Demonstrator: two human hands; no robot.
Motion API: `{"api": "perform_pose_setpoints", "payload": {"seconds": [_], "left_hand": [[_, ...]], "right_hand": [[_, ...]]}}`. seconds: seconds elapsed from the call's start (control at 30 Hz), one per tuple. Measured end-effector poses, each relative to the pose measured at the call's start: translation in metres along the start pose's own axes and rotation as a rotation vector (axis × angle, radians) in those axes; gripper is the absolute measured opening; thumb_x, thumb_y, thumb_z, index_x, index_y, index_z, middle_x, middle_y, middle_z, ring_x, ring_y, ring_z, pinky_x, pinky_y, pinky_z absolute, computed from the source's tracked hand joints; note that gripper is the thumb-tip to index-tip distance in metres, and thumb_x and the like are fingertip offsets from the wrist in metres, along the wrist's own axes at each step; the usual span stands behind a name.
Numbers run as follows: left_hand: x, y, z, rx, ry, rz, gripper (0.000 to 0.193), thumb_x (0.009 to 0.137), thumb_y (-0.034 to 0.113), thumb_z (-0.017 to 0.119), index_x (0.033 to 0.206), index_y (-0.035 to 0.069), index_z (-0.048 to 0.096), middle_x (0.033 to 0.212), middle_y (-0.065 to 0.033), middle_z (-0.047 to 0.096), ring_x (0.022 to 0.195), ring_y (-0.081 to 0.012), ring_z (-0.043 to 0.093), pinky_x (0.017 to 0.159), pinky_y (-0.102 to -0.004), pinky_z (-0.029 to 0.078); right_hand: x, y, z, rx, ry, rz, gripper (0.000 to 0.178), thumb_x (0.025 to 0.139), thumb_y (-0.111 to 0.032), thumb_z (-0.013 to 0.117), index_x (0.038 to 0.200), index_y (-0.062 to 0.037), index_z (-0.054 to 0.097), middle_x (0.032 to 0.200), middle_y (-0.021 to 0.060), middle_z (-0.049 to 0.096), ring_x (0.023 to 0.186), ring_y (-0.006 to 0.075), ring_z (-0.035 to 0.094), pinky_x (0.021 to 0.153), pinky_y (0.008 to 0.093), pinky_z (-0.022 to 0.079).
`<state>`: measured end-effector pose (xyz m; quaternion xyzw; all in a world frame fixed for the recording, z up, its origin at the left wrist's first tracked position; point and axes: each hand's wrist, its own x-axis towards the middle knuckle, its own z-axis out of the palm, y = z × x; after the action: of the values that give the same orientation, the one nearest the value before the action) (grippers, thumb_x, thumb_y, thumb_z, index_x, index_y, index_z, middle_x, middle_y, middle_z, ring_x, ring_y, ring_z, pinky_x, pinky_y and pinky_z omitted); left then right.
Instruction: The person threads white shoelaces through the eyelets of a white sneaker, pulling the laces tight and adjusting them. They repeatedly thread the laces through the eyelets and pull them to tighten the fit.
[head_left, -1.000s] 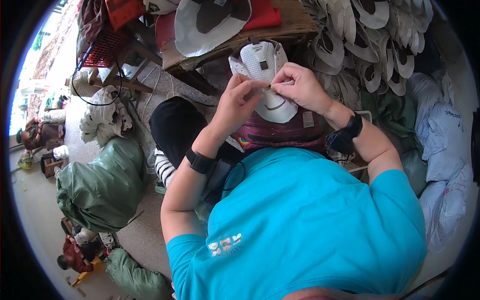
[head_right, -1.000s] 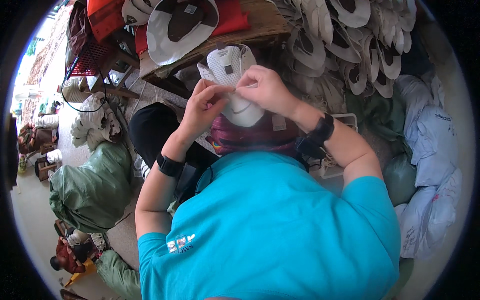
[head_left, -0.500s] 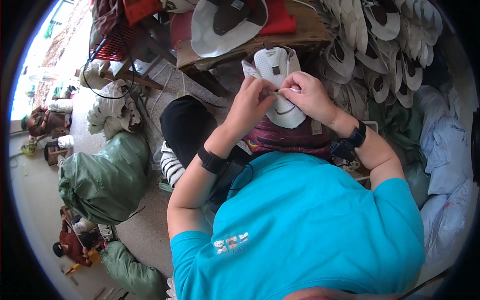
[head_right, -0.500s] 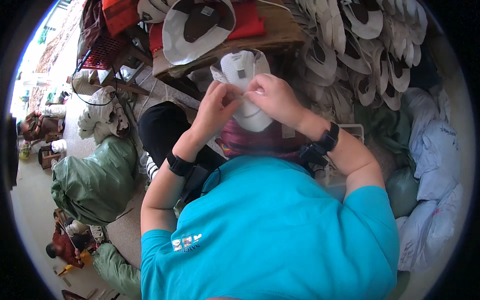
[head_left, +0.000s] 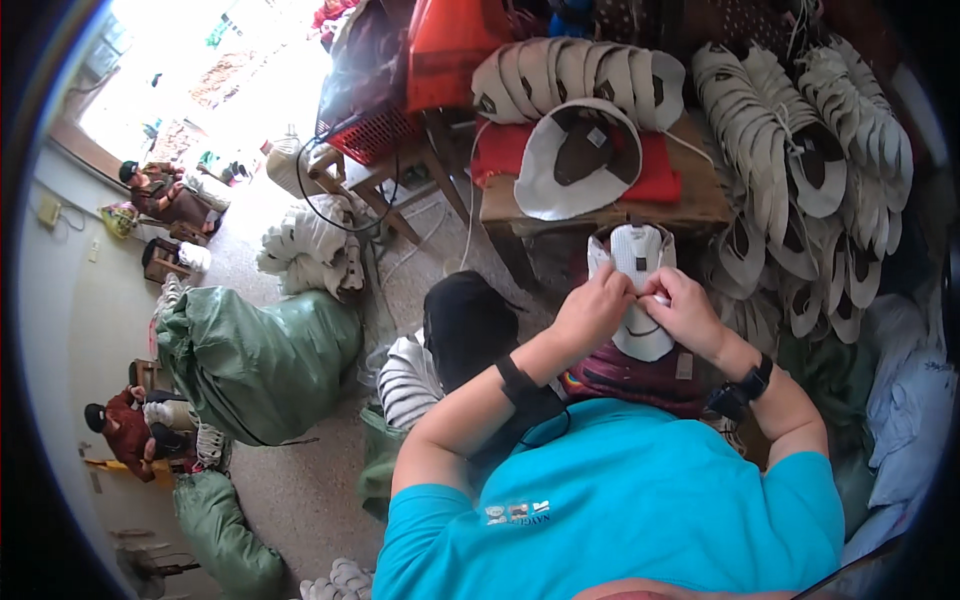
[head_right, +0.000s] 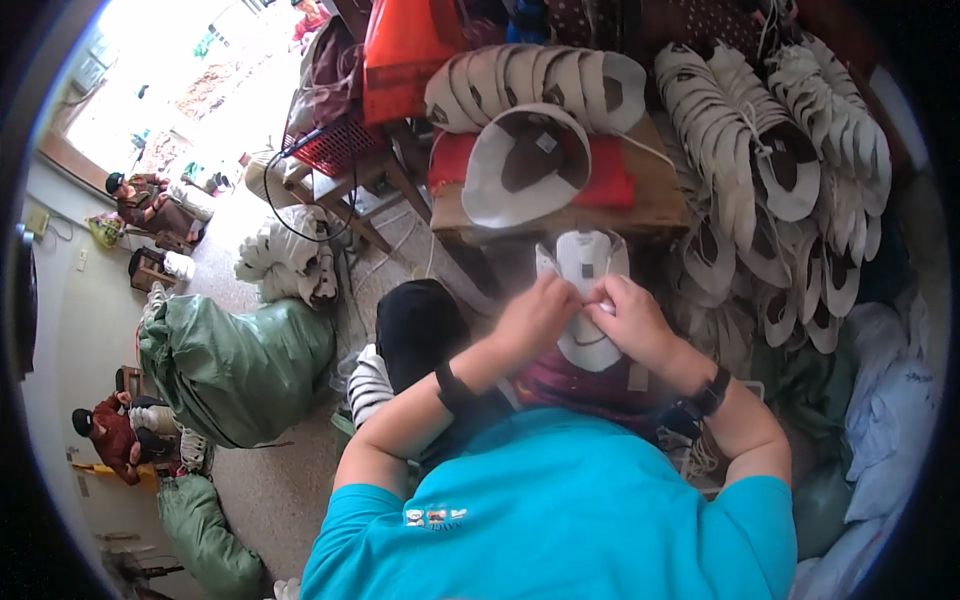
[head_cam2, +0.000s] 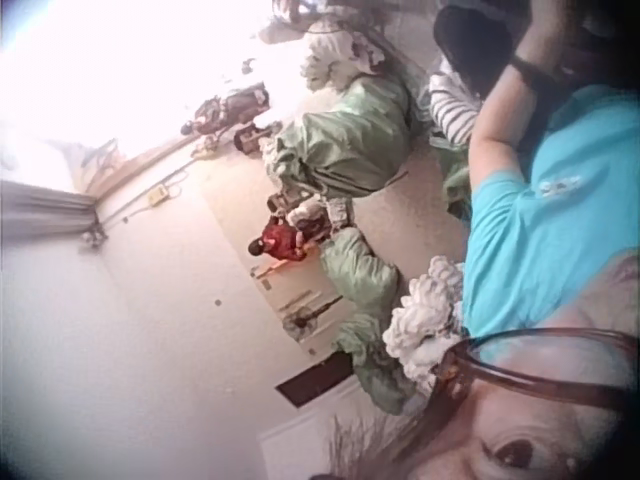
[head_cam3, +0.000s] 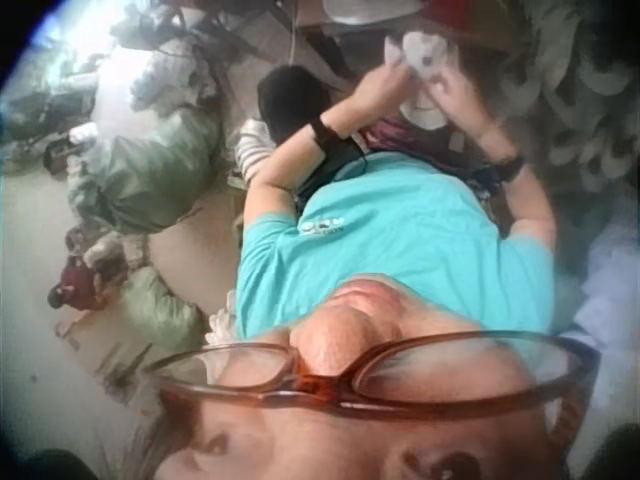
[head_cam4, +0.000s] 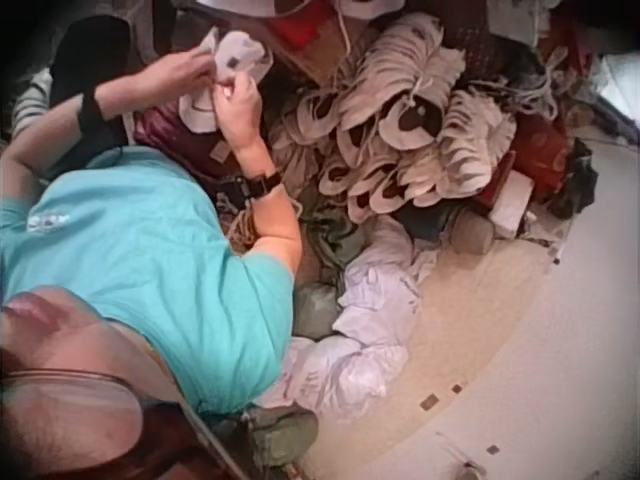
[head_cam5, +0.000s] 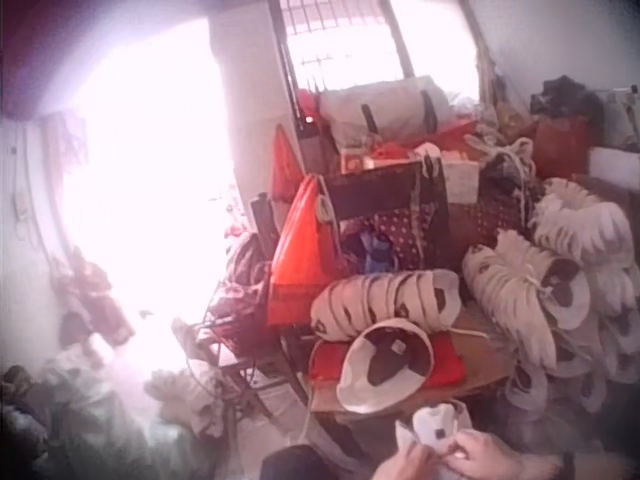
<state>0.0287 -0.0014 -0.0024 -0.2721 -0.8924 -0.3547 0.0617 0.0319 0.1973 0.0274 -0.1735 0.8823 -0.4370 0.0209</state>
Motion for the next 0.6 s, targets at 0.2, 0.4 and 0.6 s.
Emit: {"api": "perform_pose_setpoints", "payload": {"seconds": [0.2,0.4,0.6], "left_hand": [[-0.010,-0.022,-0.036,0.349,0.047,0.048,0.010,0.081,0.005,0.056,0.090,0.003,0.052,0.091,-0.0158,0.049,0.083,-0.0320,0.057,0.066,-0.0405,0.051],[-0.076,-0.139,-0.165,0.633,0.582,-0.265,0.012,0.091,0.006,0.052,0.102,0.002,0.054,0.100,-0.0165,0.054,0.100,-0.0343,0.052,0.084,-0.0428,0.046],[-0.305,-0.272,-0.284,-0.734,1.330,-0.678,0.014,0.096,0.000,0.043,0.100,-0.002,0.056,0.088,-0.0080,0.061,0.074,-0.0155,0.060,0.067,-0.0281,0.050]], "right_hand": [[0.000,-0.005,-0.018,0.037,-0.113,0.137,0.023,0.081,-0.011,0.072,0.098,-0.0029,0.059,0.084,0.0098,0.063,0.076,0.0206,0.063,0.069,0.0339,0.051],[-0.005,0.022,-0.028,0.273,-0.186,0.192,0.015,0.085,-0.009,0.067,0.096,-0.0017,0.060,0.077,0.0046,0.062,0.073,0.0105,0.057,0.065,0.0286,0.049],[-0.019,0.042,-0.047,-0.011,-0.337,0.133,0.018,0.087,-0.021,0.063,0.089,-0.0027,0.066,0.079,0.0121,0.061,0.076,0.0231,0.059,0.071,0.0366,0.048]]}}
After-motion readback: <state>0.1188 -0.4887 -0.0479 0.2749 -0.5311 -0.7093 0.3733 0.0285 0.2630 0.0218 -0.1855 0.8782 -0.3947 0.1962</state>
